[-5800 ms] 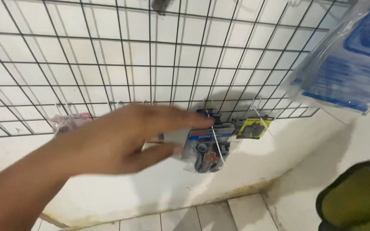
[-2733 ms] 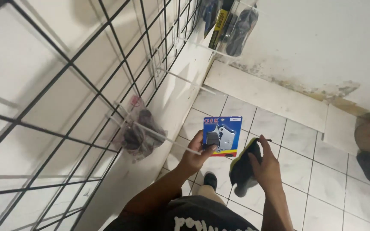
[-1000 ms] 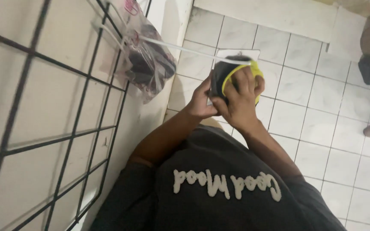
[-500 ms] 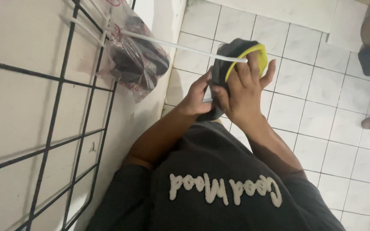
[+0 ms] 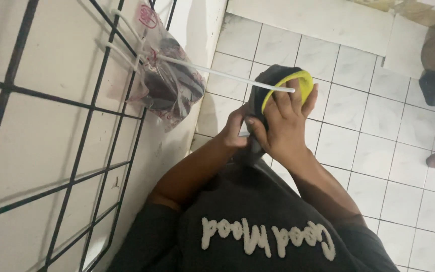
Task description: Cleaning and inspecting packaged automotive spare parts.
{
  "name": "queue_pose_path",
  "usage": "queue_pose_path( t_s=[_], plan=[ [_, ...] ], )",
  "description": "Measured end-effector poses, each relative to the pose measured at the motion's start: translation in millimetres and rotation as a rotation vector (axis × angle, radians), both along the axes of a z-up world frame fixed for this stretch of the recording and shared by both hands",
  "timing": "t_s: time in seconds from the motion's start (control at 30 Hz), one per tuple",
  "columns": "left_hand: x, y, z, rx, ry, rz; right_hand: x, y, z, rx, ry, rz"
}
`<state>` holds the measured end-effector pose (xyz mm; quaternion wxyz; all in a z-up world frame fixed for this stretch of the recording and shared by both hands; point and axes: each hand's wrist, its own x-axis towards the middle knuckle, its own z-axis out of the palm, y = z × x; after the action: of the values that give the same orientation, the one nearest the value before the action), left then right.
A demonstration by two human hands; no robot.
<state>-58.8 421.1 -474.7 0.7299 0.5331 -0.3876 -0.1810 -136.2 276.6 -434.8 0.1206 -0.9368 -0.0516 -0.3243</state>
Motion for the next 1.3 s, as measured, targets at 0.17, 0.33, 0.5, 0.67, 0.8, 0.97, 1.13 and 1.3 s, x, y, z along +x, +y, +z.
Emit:
queue_pose_path(
  t_s=[0.17, 0.33, 0.5, 0.67, 0.8, 0.97, 1.13, 1.3],
  plan=[
    [1.7, 7.8, 12.6, -0.019, 0.169, -0.120, -14.0, 30.6, -14.2, -0.029, 0.027, 0.070],
    [-1.2, 4.8, 20.7, -0.130, 0.238, -0.190, -20.5, 31.0, -15.0, 0.024, -0.011, 0.109],
    [-22.3, -0.4, 16.2, -0.172, 0.340, -0.239, -8.9, 12.7, 16.6, 0.037, 0.018, -0.044],
    [-10.4, 3.4, 18.0, -0.213, 0.437, -0.292, -11.4, 32.1, -0.6, 0.059, 0.014, -0.007],
    [-0.3, 4.9, 14.4, -0.282, 0.553, -0.329, -21.9, 39.1, -33.7, 0.020, -0.017, 0.095],
    [-9.1, -4.5, 5.5, -0.361, 0.663, -0.363, -1.0, 23.2, -5.8, -0.024, -0.025, 0.082],
    [0.5, 2.3, 5.8, -0.436, 0.786, -0.409, -0.9, 42.1, -17.5, -0.007, -0.003, 0.121],
    [15.1, 2.7, 6.1, -0.486, 0.874, -0.462, -8.5, 48.0, -41.0, -0.022, -0.083, 0.150]
  ],
)
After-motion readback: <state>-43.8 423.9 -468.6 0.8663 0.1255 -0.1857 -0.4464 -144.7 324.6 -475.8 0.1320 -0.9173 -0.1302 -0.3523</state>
